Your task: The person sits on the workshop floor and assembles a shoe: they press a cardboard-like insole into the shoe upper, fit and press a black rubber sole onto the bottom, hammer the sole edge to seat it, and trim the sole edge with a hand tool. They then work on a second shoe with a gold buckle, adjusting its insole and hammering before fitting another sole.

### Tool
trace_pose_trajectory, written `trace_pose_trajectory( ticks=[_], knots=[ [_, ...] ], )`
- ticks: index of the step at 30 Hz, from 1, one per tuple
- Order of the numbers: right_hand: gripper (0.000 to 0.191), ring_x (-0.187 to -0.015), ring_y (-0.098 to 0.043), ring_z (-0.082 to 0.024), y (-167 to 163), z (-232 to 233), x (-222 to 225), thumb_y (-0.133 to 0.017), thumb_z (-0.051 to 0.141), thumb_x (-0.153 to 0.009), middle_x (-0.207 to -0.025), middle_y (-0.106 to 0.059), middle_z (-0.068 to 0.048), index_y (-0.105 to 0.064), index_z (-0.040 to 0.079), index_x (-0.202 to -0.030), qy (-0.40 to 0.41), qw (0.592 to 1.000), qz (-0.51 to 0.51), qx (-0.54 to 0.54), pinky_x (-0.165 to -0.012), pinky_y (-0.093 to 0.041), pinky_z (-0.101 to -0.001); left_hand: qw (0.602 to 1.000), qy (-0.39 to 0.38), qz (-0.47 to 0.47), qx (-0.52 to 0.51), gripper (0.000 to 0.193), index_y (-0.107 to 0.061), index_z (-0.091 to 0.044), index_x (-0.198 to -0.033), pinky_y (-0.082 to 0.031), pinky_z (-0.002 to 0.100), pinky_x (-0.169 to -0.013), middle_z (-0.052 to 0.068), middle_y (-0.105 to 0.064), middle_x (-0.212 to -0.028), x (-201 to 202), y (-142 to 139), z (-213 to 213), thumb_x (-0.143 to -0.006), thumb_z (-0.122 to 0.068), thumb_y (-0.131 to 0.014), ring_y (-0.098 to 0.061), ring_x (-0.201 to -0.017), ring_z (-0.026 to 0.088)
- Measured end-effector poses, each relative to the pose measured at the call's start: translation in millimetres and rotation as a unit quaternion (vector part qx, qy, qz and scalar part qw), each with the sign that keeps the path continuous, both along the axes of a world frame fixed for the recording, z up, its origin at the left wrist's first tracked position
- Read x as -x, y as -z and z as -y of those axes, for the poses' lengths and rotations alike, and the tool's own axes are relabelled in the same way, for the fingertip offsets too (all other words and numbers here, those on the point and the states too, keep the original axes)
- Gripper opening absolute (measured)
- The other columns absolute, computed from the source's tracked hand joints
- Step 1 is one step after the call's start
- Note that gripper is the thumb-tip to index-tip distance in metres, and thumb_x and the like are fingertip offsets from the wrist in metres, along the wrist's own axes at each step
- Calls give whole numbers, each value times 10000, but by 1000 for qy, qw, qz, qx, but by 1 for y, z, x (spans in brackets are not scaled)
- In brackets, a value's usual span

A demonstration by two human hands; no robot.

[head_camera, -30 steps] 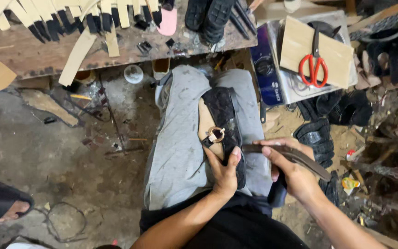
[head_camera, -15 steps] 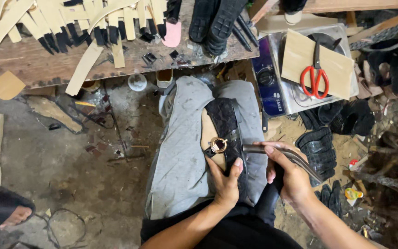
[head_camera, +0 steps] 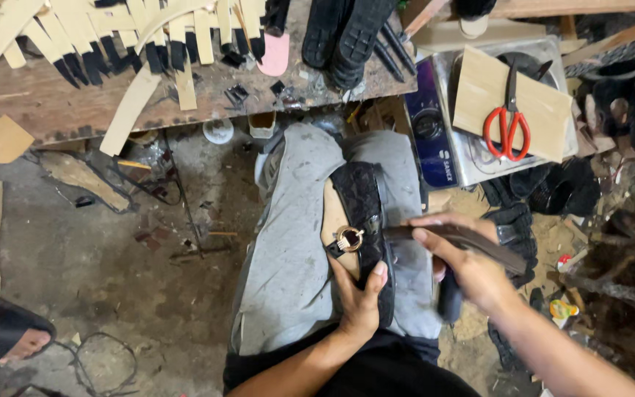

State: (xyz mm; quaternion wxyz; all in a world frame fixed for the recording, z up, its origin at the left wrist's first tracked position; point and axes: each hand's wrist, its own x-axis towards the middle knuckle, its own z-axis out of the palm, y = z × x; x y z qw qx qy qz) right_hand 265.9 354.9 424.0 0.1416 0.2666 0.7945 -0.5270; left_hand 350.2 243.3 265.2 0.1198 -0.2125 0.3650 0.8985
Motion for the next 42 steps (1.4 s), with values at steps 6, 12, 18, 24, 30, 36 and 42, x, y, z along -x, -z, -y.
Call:
trace_pose_trajectory(
  ticks=[6,12,18,24,30,36,42],
  knots=[
    [284,-418,-494,-132,33,-7,-23,-697,141,-918,-622,-606,-97,-725,-60,-1116,126,981,-57,133,-408,-400,-263,999,17,27,-25,1073,4,-110,-1660,-527,291,-739,147,-464,-1278,0,0,-1,-882,-159,-734,-546,-882,161],
    [288,-428,-500,-125,31,-8,-10,-686,145,-894,-721,-707,-78,-718,-62,-1091,127,981,-67,130,-422,-402,-263,1000,11,5,11,1038,-15,-80,-1617,-538,275,-762,83,-463,-1362,4,-2,0,-864,-162,-725,-559,-937,117],
    [262,-451,-558,-109,4,-8,25,-746,199,-850,-715,-727,-56,-786,15,-1032,-4,1000,-16,-7,-425,-440,-251,1000,23,14,7,1009,-73,-95,-1633,-504,267,-690,94,-524,-1209,10,-8,2,-860,-161,-718,-537,-823,136],
    [207,-451,-545,-92,-2,-35,56,-787,168,-821,-655,-685,-94,-811,21,-964,-160,985,38,-49,-400,-444,-268,998,44,9,-46,858,-213,-116,-1553,-552,290,-706,81,-579,-1192,9,-10,7,-845,-154,-696,-656,-915,173],
    [222,-457,-515,-102,47,-62,-1,-672,98,-899,-1007,-745,-192,-690,-35,-1076,-20,945,-43,324,-397,-425,-253,993,109,-35,-20,598,-453,-20,-1428,-522,322,-912,85,-628,-1208,-6,3,31,-900,-112,-719,-637,-1069,185],
    [284,-507,-524,-121,99,-65,-95,-635,129,-921,-1184,-714,-248,-644,-46,-1145,64,873,-87,476,-437,-438,-270,968,220,-110,-53,779,-320,-185,-1536,-472,326,-1027,24,-607,-1243,59,-1,89,-868,-178,-719,-577,-1162,150],
    [372,-540,-525,-123,90,-54,-101,-628,140,-990,-895,-652,-194,-662,-119,-1255,76,904,-151,393,-482,-453,-282,892,410,-188,41,487,-610,90,-1449,-458,393,-1074,196,-666,-1316,133,-16,84,-1047,-179,-672,-601,-1199,210]
  ],
)
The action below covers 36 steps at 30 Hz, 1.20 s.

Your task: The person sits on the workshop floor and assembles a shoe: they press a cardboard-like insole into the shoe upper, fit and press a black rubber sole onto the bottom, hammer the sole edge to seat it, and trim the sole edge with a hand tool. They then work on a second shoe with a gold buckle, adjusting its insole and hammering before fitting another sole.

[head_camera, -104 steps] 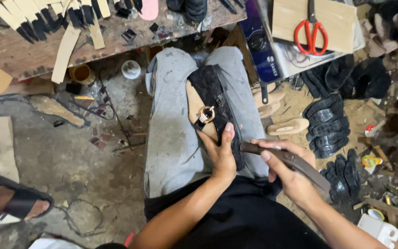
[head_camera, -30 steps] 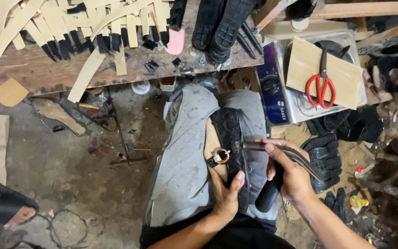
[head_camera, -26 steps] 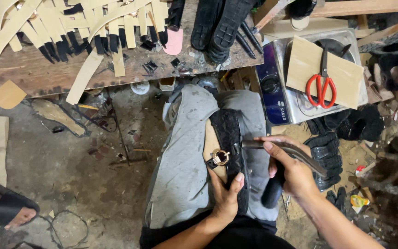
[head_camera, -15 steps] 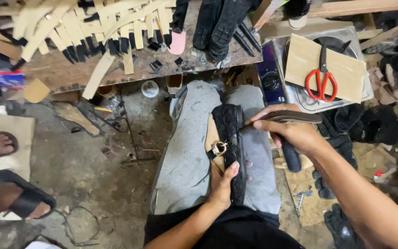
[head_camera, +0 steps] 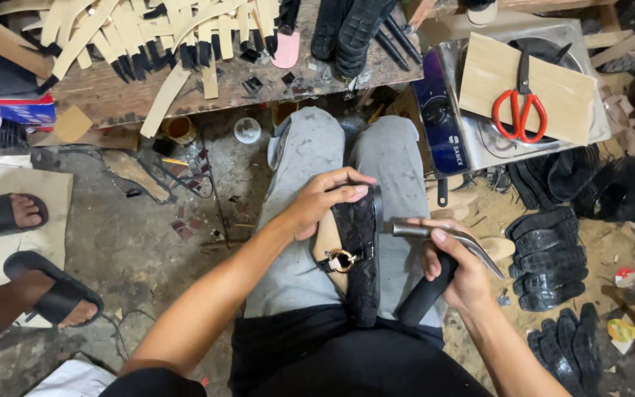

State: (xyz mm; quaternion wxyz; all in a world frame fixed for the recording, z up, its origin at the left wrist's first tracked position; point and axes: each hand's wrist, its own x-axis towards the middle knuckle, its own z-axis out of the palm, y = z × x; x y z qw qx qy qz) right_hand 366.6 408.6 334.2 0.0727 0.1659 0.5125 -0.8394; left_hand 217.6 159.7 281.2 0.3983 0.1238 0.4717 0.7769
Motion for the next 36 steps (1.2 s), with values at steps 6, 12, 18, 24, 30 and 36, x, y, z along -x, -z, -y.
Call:
trace_pose_trajectory(
  ticks=[6,12,18,24,30,36],
  knots=[
    [326,-539,-544,-127,-9,22,7,-614,107,-958,-1098,-698,-236,-628,-94,-1215,29,999,26,-31,-480,-474,-287,975,132,96,-149,453,-587,-51,-1369,-493,365,-1103,121,-653,-1368,24,-9,6,-921,-122,-594,-628,-1290,193],
    [260,-518,-550,-134,-16,34,13,-606,82,-954,-1249,-686,-297,-624,-65,-1168,29,996,26,-79,-487,-492,-289,998,24,-22,-53,355,-730,57,-1178,-550,330,-972,118,-761,-1102,20,14,-12,-1082,-238,-556,-711,-1043,172],
    [218,-476,-550,-130,-37,41,32,-634,64,-932,-1231,-722,-252,-642,-51,-1117,-31,977,68,-200,-472,-490,-274,995,-3,-96,7,341,-762,13,-1146,-529,259,-924,55,-785,-1038,25,25,-12,-1075,-258,-567,-667,-985,89],
    [197,-486,-578,-116,-55,30,75,-681,54,-882,-1173,-787,-164,-696,-19,-1065,-133,936,128,-299,-451,-490,-253,998,2,-58,11,313,-766,19,-1107,-543,269,-891,58,-787,-1020,35,31,-17,-1064,-235,-590,-666,-961,85],
    [193,-501,-582,-102,-56,31,80,-682,51,-882,-1137,-792,-159,-718,-27,-1055,-111,944,110,-292,-460,-487,-251,996,-8,-81,-19,321,-758,18,-1113,-537,275,-936,60,-778,-1035,39,28,-16,-1064,-244,-577,-686,-1003,100],
    [253,-495,-566,-128,-44,23,51,-648,68,-911,-1128,-751,-228,-700,-60,-1124,-57,979,126,-147,-473,-484,-277,997,14,-69,-20,347,-748,15,-1135,-531,277,-929,55,-774,-1023,24,28,-11,-1075,-268,-556,-684,-990,110]
  ],
)
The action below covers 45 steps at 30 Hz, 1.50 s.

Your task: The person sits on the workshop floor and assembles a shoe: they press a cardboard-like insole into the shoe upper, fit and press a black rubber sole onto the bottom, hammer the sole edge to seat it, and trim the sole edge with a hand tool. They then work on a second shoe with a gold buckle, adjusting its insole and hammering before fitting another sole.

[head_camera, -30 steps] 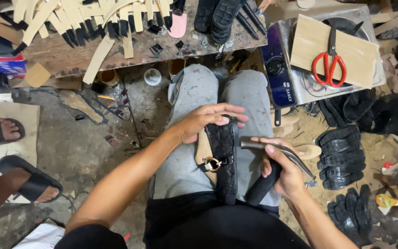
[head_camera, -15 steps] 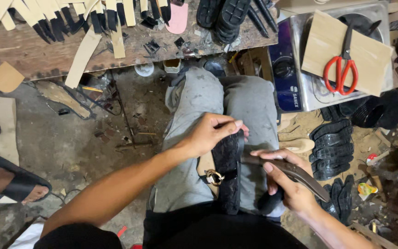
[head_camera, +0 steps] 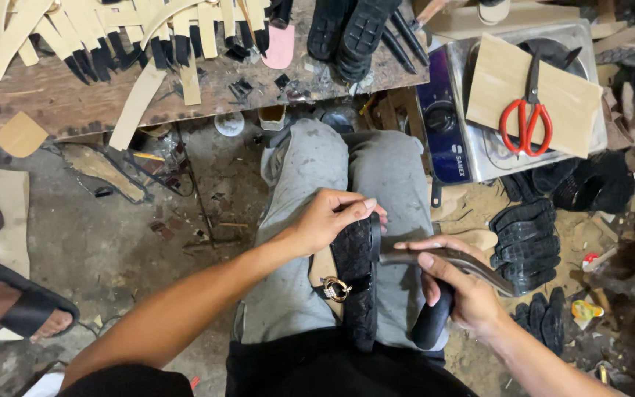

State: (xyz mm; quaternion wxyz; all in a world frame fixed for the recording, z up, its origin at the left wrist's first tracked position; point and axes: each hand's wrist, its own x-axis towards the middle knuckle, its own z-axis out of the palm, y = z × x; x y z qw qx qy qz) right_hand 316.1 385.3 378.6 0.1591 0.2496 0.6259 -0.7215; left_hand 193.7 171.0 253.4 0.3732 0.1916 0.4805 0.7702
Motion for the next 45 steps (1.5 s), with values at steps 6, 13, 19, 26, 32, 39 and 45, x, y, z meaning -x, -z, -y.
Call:
trace_pose_trajectory(
  ticks=[6,13,19,26,32,39,45],
  knots=[
    [254,-500,-571,-135,6,3,-3,-633,89,-926,-1189,-733,-253,-658,-57,-1132,35,998,-44,28,-474,-506,-291,999,-3,-44,-2,344,-746,17,-1146,-519,267,-963,42,-767,-1069,-3,-1,-1,-1086,-260,-550,-654,-1028,86],
    [214,-505,-624,-119,-19,2,36,-693,73,-859,-1133,-807,-128,-722,-12,-1053,-115,973,-16,-201,-478,-526,-259,998,-11,-29,45,278,-770,6,-1084,-526,263,-891,27,-779,-1013,13,-11,-3,-1057,-192,-577,-650,-951,64],
    [161,-876,-744,-128,-26,-6,76,-733,62,-900,-1106,-800,-107,-743,16,-1054,-254,926,-157,-232,-760,-579,-247,999,-2,23,41,264,-761,7,-1082,-533,263,-879,35,-773,-996,21,-8,-9,-1060,-178,-573,-641,-936,61],
    [210,-515,-622,-105,-22,-10,59,-721,60,-828,-1095,-827,-109,-757,6,-1028,-149,971,24,-185,-475,-517,-255,1000,-2,-17,26,342,-752,16,-1094,-529,279,-952,52,-777,-1038,19,-13,-6,-1089,-240,-526,-672,-1004,90],
    [260,-525,-596,-117,-5,-19,29,-648,74,-919,-1126,-763,-206,-689,-41,-1149,-33,999,-17,6,-522,-519,-259,999,5,-35,31,392,-768,2,-1109,-508,278,-936,52,-774,-1040,4,-12,-6,-1109,-289,-505,-623,-980,78],
    [234,-532,-616,-109,-7,-17,49,-660,47,-900,-1073,-775,-186,-707,-35,-1114,-98,989,-29,-102,-503,-521,-264,998,1,-17,53,335,-779,-10,-1117,-475,237,-781,-31,-650,-853,11,-13,-5,-1088,-259,-558,-524,-845,42],
    [182,-689,-729,-117,-13,-30,101,-747,15,-824,-1061,-792,-118,-756,20,-1005,-272,944,-73,-174,-590,-595,-256,998,14,32,61,299,-772,-5,-1076,-461,225,-714,-47,-616,-784,25,-21,-4,-1084,-222,-566,-511,-790,24]
  ],
)
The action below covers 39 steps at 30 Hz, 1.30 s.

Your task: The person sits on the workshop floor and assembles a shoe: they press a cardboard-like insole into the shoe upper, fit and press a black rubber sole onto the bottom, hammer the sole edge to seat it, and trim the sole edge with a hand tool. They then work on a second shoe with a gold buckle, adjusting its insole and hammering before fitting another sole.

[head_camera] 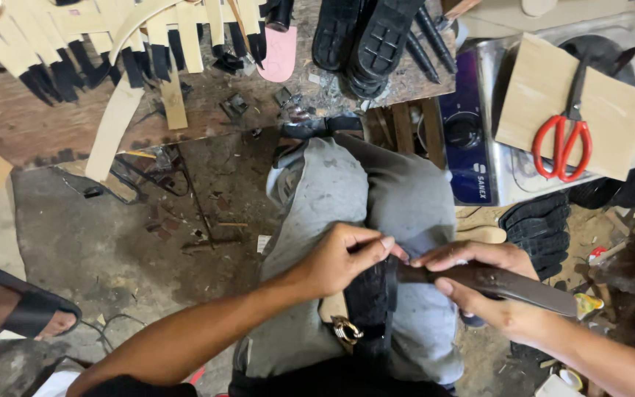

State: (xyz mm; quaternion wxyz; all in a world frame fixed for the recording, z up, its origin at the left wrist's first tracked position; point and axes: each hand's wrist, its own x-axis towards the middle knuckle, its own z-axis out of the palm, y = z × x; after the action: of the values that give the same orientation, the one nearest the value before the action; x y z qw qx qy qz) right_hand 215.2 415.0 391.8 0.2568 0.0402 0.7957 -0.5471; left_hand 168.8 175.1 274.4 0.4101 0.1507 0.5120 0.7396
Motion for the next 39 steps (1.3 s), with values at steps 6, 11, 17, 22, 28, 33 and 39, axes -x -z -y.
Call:
trace_pose_trajectory(
  ticks=[6,11,17,22,28,33,39],
  knots=[
    [207,-881,-794,-136,10,-14,26,-762,44,-844,-1096,-814,-87,-761,54,-1051,-89,996,-19,16,-735,-607,-253,999,0,31,-16,271,-761,7,-1082,-502,237,-744,-1,-723,-856,5,1,-3,-1071,-173,-558,-571,-823,26],
    [212,-826,-766,-132,5,-12,20,-748,38,-829,-1035,-786,-104,-774,20,-1039,-74,997,-15,-11,-700,-597,-262,1000,-17,-7,-9,301,-761,38,-1110,-524,266,-861,67,-744,-955,0,4,-4,-1095,-160,-535,-615,-920,71],
    [224,-539,-622,-121,6,1,-30,-715,74,-838,-1101,-809,-157,-754,-30,-1033,135,985,95,51,-486,-525,-269,996,-12,-14,-82,331,-668,50,-1266,-521,308,-1027,113,-756,-1138,-14,8,3,-1103,-133,-445,-709,-1142,194],
    [237,-529,-603,-120,16,2,-43,-669,72,-897,-1131,-785,-198,-692,-50,-1098,201,964,90,147,-504,-515,-257,998,-7,-3,-58,320,-684,50,-1231,-542,316,-996,113,-739,-1200,-15,7,4,-1094,-128,-456,-694,-1125,177],
    [195,-503,-602,-99,10,-3,-8,-705,45,-851,-1104,-806,-155,-724,-15,-1035,83,993,84,28,-451,-513,-246,999,6,17,-38,308,-705,38,-1203,-539,298,-985,88,-749,-1181,-9,16,2,-1090,-127,-471,-672,-1089,122],
    [203,-530,-625,-85,23,-14,14,-720,44,-837,-1063,-800,-145,-734,-1,-1035,44,996,74,40,-453,-520,-237,999,-1,5,-54,299,-708,40,-1204,-522,285,-991,81,-751,-1164,-8,27,-5,-1106,-116,-472,-656,-1092,108],
    [206,-480,-545,-100,19,-5,-9,-693,55,-894,-986,-759,-198,-722,-40,-1075,150,970,100,161,-425,-447,-251,989,5,111,-97,344,-677,46,-1222,-553,317,-989,109,-738,-1205,-3,6,-1,-1013,-106,-451,-742,-1029,202]
  ],
)
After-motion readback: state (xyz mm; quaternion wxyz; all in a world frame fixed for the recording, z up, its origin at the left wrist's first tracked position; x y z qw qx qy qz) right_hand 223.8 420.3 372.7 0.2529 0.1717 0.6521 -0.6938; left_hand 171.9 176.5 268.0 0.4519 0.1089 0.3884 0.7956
